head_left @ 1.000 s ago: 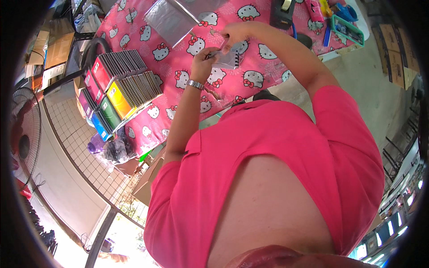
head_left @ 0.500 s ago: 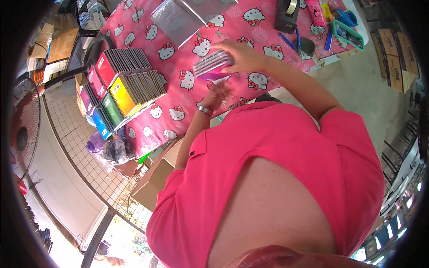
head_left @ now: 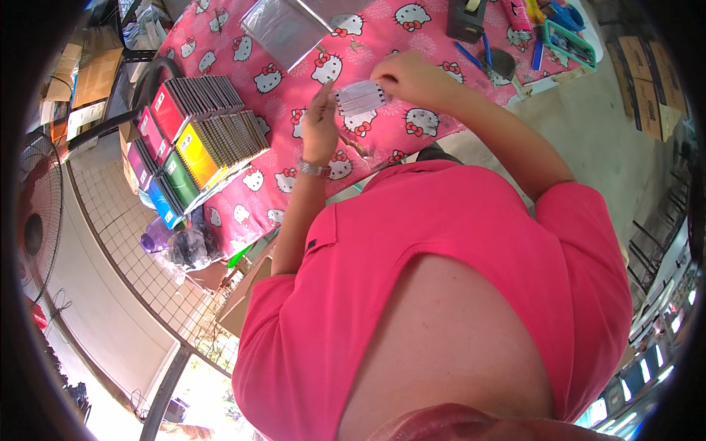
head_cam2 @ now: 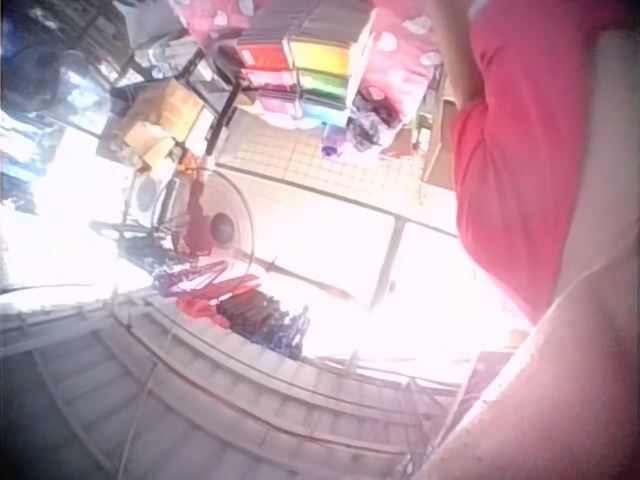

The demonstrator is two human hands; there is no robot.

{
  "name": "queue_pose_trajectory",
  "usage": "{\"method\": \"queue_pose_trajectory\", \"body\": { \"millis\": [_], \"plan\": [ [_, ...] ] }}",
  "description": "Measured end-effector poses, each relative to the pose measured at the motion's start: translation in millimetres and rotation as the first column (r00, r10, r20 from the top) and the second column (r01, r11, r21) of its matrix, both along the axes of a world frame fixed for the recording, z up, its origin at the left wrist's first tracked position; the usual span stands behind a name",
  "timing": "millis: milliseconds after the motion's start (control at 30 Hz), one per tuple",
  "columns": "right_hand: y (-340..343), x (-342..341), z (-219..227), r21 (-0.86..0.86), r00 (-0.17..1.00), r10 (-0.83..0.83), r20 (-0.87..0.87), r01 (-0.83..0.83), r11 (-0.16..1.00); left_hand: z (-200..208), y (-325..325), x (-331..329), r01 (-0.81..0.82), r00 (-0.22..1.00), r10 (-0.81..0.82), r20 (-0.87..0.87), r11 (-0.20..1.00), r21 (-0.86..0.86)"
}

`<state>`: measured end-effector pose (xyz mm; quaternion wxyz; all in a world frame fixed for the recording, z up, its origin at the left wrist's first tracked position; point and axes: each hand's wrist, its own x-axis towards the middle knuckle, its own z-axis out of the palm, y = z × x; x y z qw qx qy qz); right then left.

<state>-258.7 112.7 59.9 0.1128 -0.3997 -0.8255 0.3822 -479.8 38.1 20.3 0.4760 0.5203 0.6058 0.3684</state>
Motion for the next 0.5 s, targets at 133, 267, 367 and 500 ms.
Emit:
{"method": "queue_pose_trajectory", "body": {
  "millis": [133, 267, 367, 500],
  "plan": [
    [13.9, 23.0, -0.4, -0.117, 0.985, -0.161, -0.068, 0.152, 0.981, 15.0, 3.3, -29.1, -0.138, 0.922, 0.163, 0.351, 0.986, -0.094],
    [16.0, 12.5, -57.4, -0.325, 0.980, 0.005, -0.200, -0.072, 0.943, -40.9, 7.6, -38.3, 0.183, 0.792, -0.022, 0.610, 0.962, -0.203],
    [21.5, 0.8, -73.1, -0.337, 0.964, 0.061, -0.260, -0.150, 0.929, -61.4, 17.2, -33.6, 0.282, 0.750, -0.041, 0.660, 0.923, -0.263],
    [31.0, -10.8, -90.0, -0.176, 0.950, 0.166, -0.265, -0.216, 0.960, -63.6, 35.0, -28.8, 0.311, 0.806, -0.087, 0.586, 0.904, -0.293]
  ]
}}
